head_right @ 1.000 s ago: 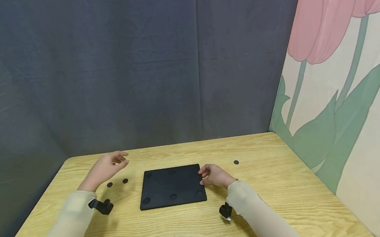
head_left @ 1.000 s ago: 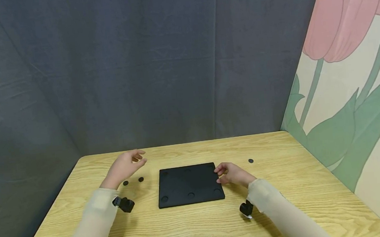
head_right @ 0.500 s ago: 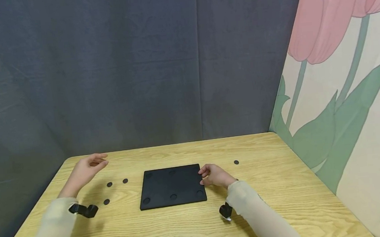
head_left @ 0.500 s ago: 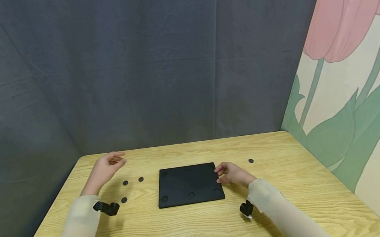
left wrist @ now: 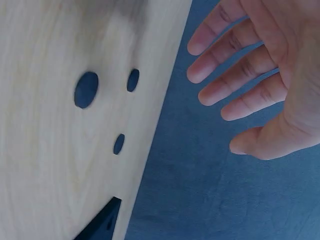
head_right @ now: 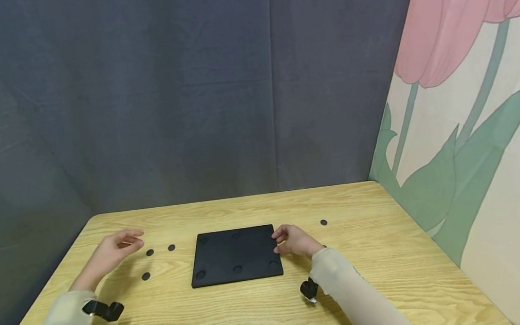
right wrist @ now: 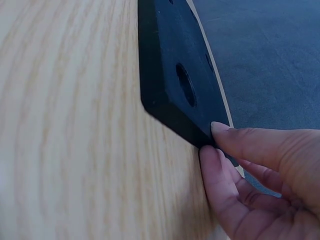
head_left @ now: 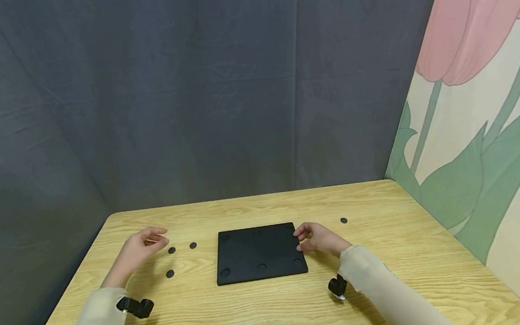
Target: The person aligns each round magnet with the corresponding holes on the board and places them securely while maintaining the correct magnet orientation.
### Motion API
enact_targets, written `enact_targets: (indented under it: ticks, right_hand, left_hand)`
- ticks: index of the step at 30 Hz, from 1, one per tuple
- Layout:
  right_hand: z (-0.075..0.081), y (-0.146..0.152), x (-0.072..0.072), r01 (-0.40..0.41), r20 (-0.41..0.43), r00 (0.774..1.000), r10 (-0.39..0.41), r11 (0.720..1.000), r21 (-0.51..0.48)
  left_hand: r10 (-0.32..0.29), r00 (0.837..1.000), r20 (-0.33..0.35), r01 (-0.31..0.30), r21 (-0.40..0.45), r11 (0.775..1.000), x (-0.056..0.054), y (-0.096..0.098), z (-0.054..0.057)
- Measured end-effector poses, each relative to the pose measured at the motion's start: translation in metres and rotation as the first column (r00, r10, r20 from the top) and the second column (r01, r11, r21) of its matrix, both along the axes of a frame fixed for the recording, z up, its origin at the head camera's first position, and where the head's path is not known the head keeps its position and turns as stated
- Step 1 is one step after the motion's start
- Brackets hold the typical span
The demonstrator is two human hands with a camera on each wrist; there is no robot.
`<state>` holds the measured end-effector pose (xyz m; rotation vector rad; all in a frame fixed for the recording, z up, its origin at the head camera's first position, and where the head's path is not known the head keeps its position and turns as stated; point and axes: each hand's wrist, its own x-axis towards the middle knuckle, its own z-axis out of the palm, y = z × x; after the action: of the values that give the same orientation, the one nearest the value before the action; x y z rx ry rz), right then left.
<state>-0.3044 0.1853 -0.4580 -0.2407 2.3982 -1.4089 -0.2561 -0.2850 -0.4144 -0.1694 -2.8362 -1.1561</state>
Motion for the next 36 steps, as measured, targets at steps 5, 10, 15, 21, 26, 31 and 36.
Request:
enact_targets:
  ticks: [5,10,15,21,26,31,36]
  right_hand:
    - [0.001,0.000,0.000,0.011,0.004,1.000,-0.011,1.000,0.001]
    - [0.000,0.000,0.000,0.009,0.010,1.000,-0.009,1.000,-0.009]
    - [-0.001,-0.001,-0.001,0.006,0.008,1.000,-0.006,1.000,-0.013]
    - [-0.002,0.000,-0.001,-0.002,-0.002,1.000,0.002,1.000,-0.011]
    - [-0.002,0.000,-0.002,-0.002,-0.007,1.000,0.002,1.000,-0.006]
    - [-0.001,0.000,-0.001,0.001,-0.003,1.000,-0.001,1.000,-0.006]
    - [-0.001,0.000,-0.001,0.005,-0.005,1.000,-0.005,1.000,-0.004]
  left_hand:
    - [-0.026,0.999,0.036,0.026,0.011,1.000,0.005,-0.001,-0.005]
    - [-0.056,0.996,0.066,0.053,0.040,0.998,0.008,-0.002,-0.012]
    - [-0.087,0.992,0.091,0.082,0.063,0.995,0.010,-0.004,-0.021]
    - [-0.122,0.987,0.105,0.116,0.055,0.992,0.014,-0.005,-0.028]
    - [-0.119,0.981,0.150,0.109,0.074,0.991,0.016,-0.005,-0.032]
    - [-0.126,0.976,0.177,0.109,0.098,0.989,0.017,-0.006,-0.036]
    - [-0.125,0.974,0.190,0.106,0.107,0.989,0.016,-0.006,-0.039]
